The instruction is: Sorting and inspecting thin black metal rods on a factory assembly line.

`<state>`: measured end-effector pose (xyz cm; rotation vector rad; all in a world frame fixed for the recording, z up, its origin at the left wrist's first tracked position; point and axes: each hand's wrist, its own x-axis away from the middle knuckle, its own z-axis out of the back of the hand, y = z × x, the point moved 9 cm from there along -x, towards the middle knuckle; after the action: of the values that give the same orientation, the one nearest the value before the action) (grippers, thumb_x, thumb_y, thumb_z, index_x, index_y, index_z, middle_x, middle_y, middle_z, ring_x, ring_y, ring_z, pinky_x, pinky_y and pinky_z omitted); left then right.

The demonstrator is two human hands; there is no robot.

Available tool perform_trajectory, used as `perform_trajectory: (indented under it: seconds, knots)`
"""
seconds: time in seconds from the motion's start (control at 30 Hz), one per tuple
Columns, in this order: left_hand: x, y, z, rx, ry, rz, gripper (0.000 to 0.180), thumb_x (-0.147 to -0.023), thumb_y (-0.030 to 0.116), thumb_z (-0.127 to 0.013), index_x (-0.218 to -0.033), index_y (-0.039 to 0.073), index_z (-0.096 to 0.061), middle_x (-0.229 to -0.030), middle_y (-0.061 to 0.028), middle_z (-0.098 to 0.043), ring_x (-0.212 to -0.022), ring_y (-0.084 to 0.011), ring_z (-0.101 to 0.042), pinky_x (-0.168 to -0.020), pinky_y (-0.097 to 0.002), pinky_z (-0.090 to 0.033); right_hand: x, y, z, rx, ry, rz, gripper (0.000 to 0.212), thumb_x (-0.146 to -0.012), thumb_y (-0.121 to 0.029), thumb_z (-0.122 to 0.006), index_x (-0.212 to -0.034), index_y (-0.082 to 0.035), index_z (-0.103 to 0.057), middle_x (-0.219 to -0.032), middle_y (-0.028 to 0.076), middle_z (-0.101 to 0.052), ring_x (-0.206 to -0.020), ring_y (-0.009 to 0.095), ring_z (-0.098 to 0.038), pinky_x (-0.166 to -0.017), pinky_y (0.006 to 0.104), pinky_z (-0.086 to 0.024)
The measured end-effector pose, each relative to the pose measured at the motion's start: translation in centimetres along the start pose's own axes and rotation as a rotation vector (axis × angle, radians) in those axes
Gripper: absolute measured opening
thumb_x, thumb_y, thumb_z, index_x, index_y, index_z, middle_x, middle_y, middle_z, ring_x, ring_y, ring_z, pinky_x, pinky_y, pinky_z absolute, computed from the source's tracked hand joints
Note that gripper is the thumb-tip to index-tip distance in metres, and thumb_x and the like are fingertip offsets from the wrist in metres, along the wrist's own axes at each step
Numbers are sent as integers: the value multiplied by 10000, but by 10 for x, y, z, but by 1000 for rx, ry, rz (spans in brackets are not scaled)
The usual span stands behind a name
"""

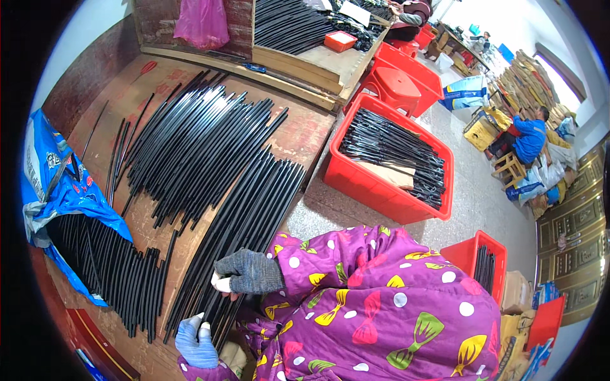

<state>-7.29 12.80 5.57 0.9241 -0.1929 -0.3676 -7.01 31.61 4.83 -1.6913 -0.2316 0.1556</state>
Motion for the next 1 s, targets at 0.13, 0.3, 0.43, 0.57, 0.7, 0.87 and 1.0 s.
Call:
perform_trajectory:
  seconds: [0.13,0.3,0.43,0.57,0.7,0.87,1.0]
  knots:
    - [1,-4,1,-21,3,-27,241,-695,-48,-538,-923,-22,-612,-792,-77,-555,-723,-166,-534,-652,-264,-425,0,2,12,-113,19,-98,192,-829,-186,-533,-845,-1,-581,-699,65,-595,-609,132,-618,-534,237,-503]
    - [10,-31,22,-62,-4,101,234,-710,-46,-538,-930,-16,-612,-797,-35,-564,-750,-126,-518,-709,-248,-415,1,-12,70,-108,146,-102,194,-828,-144,-543,-886,37,-578,-764,107,-605,-661,189,-633,-587,281,-531]
    - [18,-68,28,-75,20,146,168,-756,-12,-549,-910,-10,-616,-701,-10,-556,-574,-57,-457,-518,-203,-368,4,-10,91,-141,166,-91,167,-824,-118,-554,-889,34,-575,-769,103,-601,-669,196,-635,-597,286,-533]
    - [24,-88,30,5,31,333,177,-759,16,-562,-922,-36,-609,-717,-65,-589,-593,-115,-519,-549,-246,-422,8,-10,105,-142,226,-53,168,-819,-126,-562,-868,34,-575,-704,124,-611,-599,192,-635,-534,269,-527]
    - [30,-97,26,235,-8,472,202,-804,45,-540,-982,-45,-574,-674,-84,-585,-474,-79,-466,-428,-198,-374,10,-12,111,-135,247,-44,174,-826,-132,-557,-875,34,-575,-706,125,-611,-600,195,-635,-542,270,-531]
    - [27,-94,17,414,-72,440,183,-814,50,-524,-971,-37,-560,-647,-89,-577,-427,-74,-459,-373,-191,-356,13,-9,113,-121,238,-51,171,-840,-135,-547,-882,29,-572,-700,122,-612,-606,190,-635,-551,273,-533]
    - [29,-94,16,395,-95,515,163,-807,31,-515,-950,-33,-561,-638,-98,-574,-419,-83,-470,-362,-196,-358,13,-10,109,-82,236,-44,173,-843,-142,-545,-887,24,-572,-709,122,-617,-605,187,-635,-552,272,-533]
